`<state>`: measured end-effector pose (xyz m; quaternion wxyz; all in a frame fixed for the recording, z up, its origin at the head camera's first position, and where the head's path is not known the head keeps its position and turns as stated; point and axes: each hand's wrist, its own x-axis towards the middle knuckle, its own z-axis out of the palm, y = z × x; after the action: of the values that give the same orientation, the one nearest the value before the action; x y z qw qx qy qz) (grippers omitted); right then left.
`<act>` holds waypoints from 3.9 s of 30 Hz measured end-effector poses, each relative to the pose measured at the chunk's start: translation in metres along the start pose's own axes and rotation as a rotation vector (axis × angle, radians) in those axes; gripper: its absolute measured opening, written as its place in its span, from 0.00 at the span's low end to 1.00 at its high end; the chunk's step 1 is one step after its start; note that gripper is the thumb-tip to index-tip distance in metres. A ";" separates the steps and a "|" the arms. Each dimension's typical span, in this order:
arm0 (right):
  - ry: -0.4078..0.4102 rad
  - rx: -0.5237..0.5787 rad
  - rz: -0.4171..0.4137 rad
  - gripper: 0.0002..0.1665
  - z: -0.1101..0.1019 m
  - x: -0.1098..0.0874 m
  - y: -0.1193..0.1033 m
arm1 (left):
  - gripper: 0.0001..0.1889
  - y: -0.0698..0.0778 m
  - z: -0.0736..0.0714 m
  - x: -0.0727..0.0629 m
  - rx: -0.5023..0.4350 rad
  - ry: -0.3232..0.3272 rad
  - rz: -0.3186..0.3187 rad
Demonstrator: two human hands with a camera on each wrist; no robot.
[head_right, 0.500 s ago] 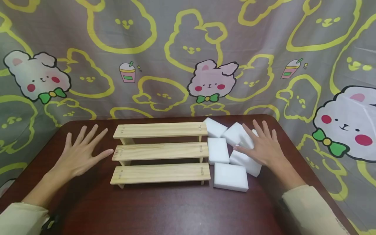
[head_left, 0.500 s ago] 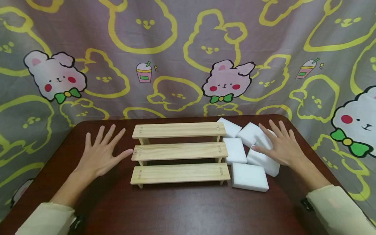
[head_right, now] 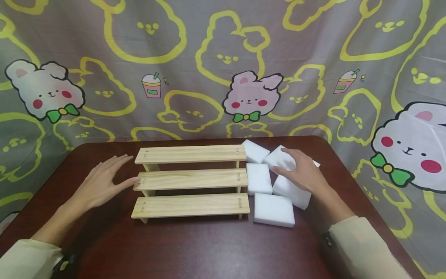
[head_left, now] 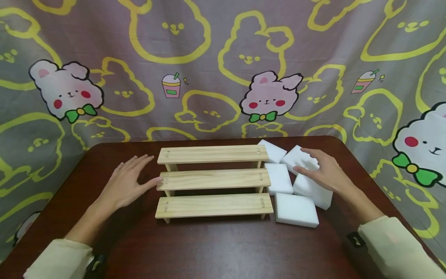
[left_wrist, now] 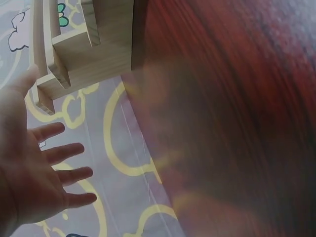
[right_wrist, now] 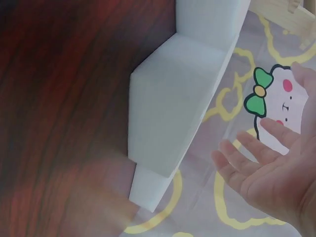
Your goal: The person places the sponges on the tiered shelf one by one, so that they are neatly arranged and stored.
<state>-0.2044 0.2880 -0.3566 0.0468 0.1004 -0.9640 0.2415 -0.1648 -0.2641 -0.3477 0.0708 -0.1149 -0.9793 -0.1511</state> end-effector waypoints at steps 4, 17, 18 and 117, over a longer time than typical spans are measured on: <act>0.013 0.016 -0.017 0.44 0.000 0.002 -0.003 | 0.44 0.004 0.000 0.000 -0.054 -0.001 -0.006; 0.000 0.085 -0.081 0.34 0.010 0.029 -0.012 | 0.36 0.009 0.006 0.004 -0.303 -0.047 0.022; -0.004 0.086 -0.081 0.34 0.011 0.032 -0.012 | 0.35 0.009 0.007 0.004 -0.319 -0.042 0.030; -0.043 -0.053 -0.168 0.36 0.024 0.100 -0.022 | 0.24 0.002 0.009 0.008 -0.396 -0.090 0.221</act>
<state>-0.2987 0.2404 -0.3538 0.0491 0.1846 -0.9591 0.2090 -0.1726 -0.2581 -0.3543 0.0194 -0.2396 -0.9142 -0.3263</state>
